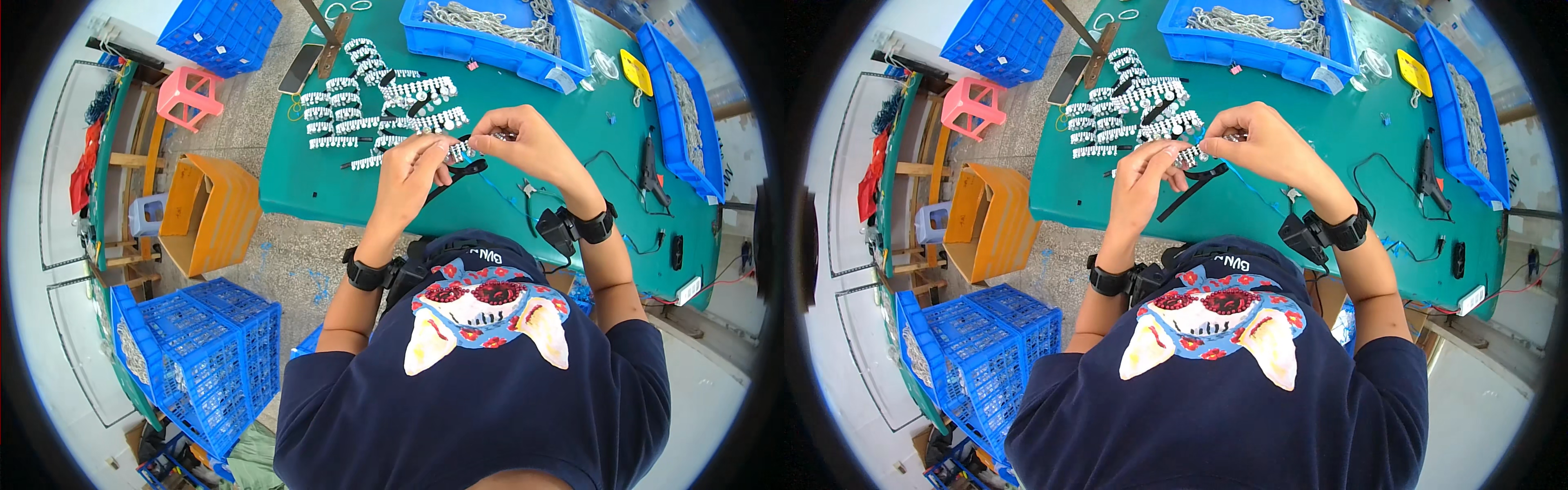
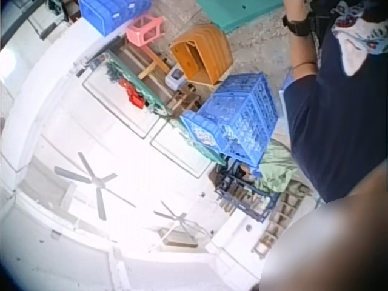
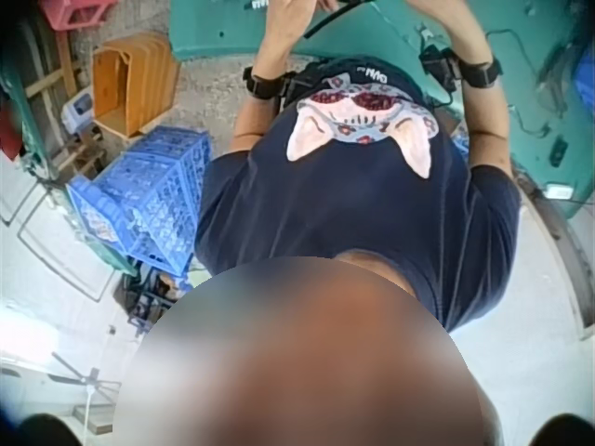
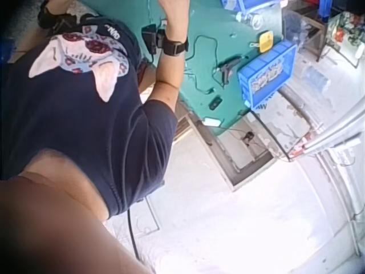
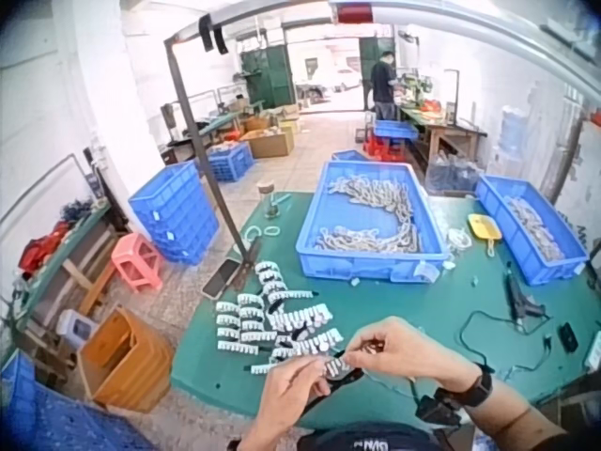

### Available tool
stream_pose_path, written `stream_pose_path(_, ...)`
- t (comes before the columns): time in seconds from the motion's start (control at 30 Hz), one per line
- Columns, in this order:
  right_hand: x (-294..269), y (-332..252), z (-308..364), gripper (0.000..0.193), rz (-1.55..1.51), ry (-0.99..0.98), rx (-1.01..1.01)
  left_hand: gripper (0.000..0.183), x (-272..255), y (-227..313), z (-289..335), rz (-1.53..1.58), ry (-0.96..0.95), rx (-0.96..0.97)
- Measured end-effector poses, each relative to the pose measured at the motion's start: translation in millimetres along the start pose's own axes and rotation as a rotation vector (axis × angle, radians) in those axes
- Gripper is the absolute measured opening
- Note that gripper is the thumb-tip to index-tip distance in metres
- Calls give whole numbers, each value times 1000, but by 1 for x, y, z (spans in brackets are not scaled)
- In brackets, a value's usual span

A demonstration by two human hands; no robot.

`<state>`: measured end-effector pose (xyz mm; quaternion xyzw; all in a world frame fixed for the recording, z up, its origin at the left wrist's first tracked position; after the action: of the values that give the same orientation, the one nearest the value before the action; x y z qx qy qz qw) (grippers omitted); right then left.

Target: Attaching decorative beads or studs to black straps using hands and pliers, and preparing to use a hot glue gun.

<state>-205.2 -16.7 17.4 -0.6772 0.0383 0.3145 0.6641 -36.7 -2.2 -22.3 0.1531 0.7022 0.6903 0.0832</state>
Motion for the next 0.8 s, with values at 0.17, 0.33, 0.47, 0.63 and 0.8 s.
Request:
stream_pose_path(0.17, 0, 4, 0, 17, -6, 4, 1, 29, 0, 0, 0, -4, 0, -10)
stream_pose_path(0.33, 1, 4, 0, 18, -37, 4, 3, 24, 0, 0, 1, 23, 14, 0)
stream_pose_path(0.47, 2, 7, 0, 17, -41, -5, 6, 14, 3, 3, 1, -70, 44, -2)
stream_pose_path(0.63, 0, 6, 1, 20, -63, 8, 14, 13, -3, -5, 0, -60, 88, 24)
stream_pose_path(0.8, -13, 8, 3, 20, -17, -35, 51, 18, -14, -13, 0, -30, 92, -46)
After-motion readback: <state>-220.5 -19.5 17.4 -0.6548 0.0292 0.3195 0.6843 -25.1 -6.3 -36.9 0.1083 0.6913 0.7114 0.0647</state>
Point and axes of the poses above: each hand's wrist, its own z-axis away from the middle knuckle, its own x-axis out of the palm, y = z × x, the point moved 5 cm from there along -z, towards the middle knuckle, and after that the axes turned 4 degrees about z, right-handed, at the moved point
